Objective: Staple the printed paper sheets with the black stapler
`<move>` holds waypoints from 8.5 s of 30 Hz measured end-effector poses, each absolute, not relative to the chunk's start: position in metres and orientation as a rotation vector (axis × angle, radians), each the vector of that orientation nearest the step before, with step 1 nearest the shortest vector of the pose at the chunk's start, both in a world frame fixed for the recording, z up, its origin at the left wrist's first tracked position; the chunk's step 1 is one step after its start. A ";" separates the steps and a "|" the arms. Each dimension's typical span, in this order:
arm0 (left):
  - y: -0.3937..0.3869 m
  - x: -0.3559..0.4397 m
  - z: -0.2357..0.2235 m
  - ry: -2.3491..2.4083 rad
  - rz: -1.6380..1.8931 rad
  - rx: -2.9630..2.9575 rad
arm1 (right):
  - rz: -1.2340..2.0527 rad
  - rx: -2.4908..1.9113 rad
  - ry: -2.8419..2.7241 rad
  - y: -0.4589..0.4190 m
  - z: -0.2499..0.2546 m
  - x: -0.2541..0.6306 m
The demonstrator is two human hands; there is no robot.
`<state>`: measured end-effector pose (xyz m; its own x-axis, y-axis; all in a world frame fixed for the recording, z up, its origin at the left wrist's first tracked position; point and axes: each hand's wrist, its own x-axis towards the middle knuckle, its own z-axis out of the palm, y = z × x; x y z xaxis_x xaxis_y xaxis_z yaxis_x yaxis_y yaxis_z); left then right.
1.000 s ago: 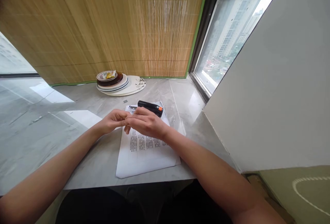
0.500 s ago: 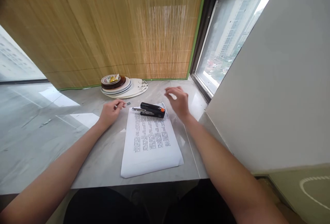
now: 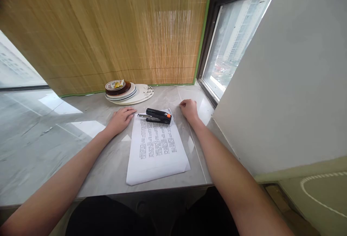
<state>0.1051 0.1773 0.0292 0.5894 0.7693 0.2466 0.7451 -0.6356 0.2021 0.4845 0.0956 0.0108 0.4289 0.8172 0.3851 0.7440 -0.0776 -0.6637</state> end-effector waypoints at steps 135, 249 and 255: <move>0.140 0.119 0.056 0.499 0.884 2.452 | 0.689 -0.937 -1.773 0.065 0.046 0.424; 0.112 0.131 0.052 0.250 0.128 2.655 | 0.457 -1.339 -2.273 0.031 0.086 0.412; 0.111 0.132 0.054 0.276 0.076 2.652 | 0.494 -1.321 -2.255 0.031 0.088 0.412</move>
